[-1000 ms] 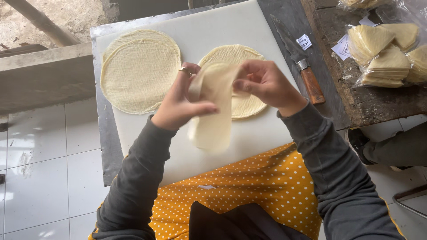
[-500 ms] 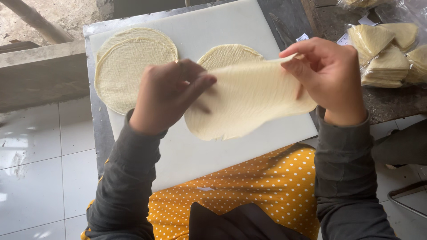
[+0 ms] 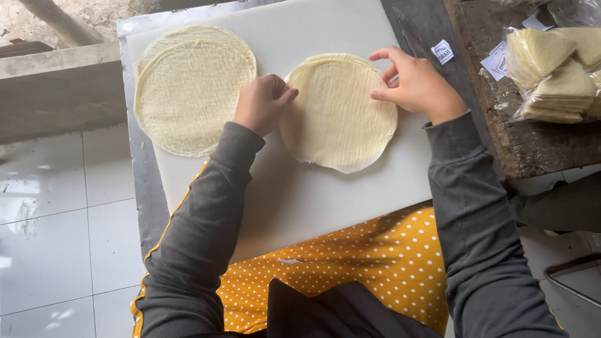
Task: The person repeatedly picks up thin, round dough sheets from a stack, folds them into triangular shapes, and places them on a separate pile. The person handles the sheets by hand and works at a white table with packaged stacks nearby.
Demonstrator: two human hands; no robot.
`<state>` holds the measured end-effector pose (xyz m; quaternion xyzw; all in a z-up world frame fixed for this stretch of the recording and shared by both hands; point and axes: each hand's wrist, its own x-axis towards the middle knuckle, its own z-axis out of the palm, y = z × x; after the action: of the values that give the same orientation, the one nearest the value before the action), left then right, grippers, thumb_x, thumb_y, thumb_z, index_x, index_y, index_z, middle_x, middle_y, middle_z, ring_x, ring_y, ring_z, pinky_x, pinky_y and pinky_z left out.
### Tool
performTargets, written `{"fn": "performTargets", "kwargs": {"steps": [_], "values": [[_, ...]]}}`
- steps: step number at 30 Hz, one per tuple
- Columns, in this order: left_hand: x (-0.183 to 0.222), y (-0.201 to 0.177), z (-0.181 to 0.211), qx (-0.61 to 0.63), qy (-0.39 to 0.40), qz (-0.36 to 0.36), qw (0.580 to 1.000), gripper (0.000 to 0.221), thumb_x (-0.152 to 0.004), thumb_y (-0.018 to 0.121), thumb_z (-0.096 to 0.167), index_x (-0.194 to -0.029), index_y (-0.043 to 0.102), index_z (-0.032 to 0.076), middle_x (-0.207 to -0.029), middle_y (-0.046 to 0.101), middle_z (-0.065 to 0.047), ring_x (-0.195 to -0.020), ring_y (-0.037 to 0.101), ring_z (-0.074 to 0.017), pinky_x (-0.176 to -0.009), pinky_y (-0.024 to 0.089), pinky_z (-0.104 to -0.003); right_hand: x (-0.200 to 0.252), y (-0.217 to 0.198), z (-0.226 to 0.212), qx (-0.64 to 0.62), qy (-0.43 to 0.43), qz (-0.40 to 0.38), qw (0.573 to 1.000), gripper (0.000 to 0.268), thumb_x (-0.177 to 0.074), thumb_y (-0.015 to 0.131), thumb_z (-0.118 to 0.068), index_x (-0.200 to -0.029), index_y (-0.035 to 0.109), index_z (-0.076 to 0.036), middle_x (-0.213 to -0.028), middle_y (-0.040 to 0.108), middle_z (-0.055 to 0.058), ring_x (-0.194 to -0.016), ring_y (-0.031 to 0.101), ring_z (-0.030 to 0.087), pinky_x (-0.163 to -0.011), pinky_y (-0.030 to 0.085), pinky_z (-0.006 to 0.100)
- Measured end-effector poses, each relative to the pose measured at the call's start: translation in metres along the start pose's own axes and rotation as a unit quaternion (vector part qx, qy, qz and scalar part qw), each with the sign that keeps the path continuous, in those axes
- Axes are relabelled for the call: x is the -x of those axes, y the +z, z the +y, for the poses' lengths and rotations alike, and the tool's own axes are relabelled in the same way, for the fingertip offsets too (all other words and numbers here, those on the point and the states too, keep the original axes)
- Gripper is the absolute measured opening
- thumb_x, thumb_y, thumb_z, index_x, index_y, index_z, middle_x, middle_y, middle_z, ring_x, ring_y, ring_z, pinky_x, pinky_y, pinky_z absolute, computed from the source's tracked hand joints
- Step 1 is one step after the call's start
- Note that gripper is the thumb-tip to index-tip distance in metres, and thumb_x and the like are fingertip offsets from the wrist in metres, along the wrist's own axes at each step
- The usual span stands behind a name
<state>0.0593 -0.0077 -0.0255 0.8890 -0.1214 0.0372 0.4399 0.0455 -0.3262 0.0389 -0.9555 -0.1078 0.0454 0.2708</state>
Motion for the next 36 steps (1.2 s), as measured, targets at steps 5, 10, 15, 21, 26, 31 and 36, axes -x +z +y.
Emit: {"fn": "performTargets", "kwargs": {"steps": [5,10,15,21,26,31,36], "values": [[0.004,-0.007,0.007,-0.004,-0.008,0.013,1.0,0.024,-0.088,0.077,0.024,-0.086,0.075,0.0,-0.076,0.074,-0.014,-0.066,0.073,-0.0235,-0.066,0.058,-0.035,0.006,0.0,0.002,-0.026,0.013,0.055,0.998,0.043,-0.088,0.079,-0.016,-0.13,0.066,-0.012,-0.096,0.076,0.006,-0.085,0.074,0.019,-0.073,0.059,0.035],[0.008,-0.019,0.016,-0.015,-0.043,-0.041,0.998,0.025,-0.088,0.076,0.024,-0.084,0.074,0.0,-0.069,0.073,-0.012,-0.061,0.072,-0.0209,-0.063,0.058,-0.033,0.001,0.005,0.004,-0.012,0.006,0.086,0.996,0.042,-0.091,0.079,-0.016,-0.13,0.065,-0.011,-0.097,0.076,0.006,-0.086,0.074,0.019,-0.074,0.059,0.034],[0.011,-0.025,0.022,-0.002,-0.073,-0.073,0.995,0.023,-0.09,0.074,0.022,-0.086,0.074,-0.001,-0.063,0.072,-0.01,-0.056,0.072,-0.0186,-0.059,0.058,-0.031,0.008,0.0,0.007,0.013,0.023,0.064,0.998,0.042,-0.088,0.079,-0.014,-0.129,0.066,-0.012,-0.096,0.076,0.006,-0.083,0.074,0.021,-0.073,0.058,0.037],[0.012,-0.025,0.021,0.018,-0.081,-0.074,0.994,0.017,-0.091,0.071,0.016,-0.09,0.073,-0.002,-0.063,0.072,-0.011,-0.054,0.073,-0.0179,-0.056,0.059,-0.03,0.004,0.008,0.004,0.019,-0.003,0.094,0.995,0.032,-0.092,0.076,-0.01,-0.123,0.069,-0.01,-0.093,0.077,0.007,-0.084,0.075,0.021,-0.077,0.059,0.036],[0.018,-0.021,0.025,-0.078,-0.018,-0.004,0.997,0.022,-0.084,0.077,0.016,-0.091,0.068,-0.003,-0.071,0.07,-0.016,-0.067,0.071,-0.0262,-0.067,0.058,-0.036,0.006,0.011,0.006,0.057,0.018,0.098,0.993,0.034,-0.092,0.077,-0.012,-0.125,0.069,-0.009,-0.108,0.074,0.013,-0.094,0.074,0.022,-0.084,0.059,0.036],[0.024,-0.008,0.041,-0.134,0.124,0.115,0.976,0.02,-0.089,0.076,0.013,-0.1,0.065,-0.001,-0.101,0.062,-0.017,-0.088,0.066,-0.0315,-0.075,0.057,-0.043,0.002,0.027,-0.01,0.138,-0.089,0.121,0.979,0.044,-0.108,0.068,-0.032,-0.149,0.058,-0.018,-0.161,0.038,0.02,-0.145,0.044,0.039,-0.119,0.042,0.051],[0.024,-0.006,0.031,-0.301,0.052,0.104,0.947,0.026,-0.086,0.077,0.014,-0.106,0.068,0.001,-0.109,0.06,-0.019,-0.099,0.062,-0.0321,-0.077,0.056,-0.043,0.004,0.07,-0.044,0.197,-0.046,-0.097,0.975,0.084,-0.088,0.046,-0.077,-0.16,0.027,-0.038,-0.17,-0.002,0.013,-0.154,-0.009,0.044,-0.114,-0.003,0.074]]}}
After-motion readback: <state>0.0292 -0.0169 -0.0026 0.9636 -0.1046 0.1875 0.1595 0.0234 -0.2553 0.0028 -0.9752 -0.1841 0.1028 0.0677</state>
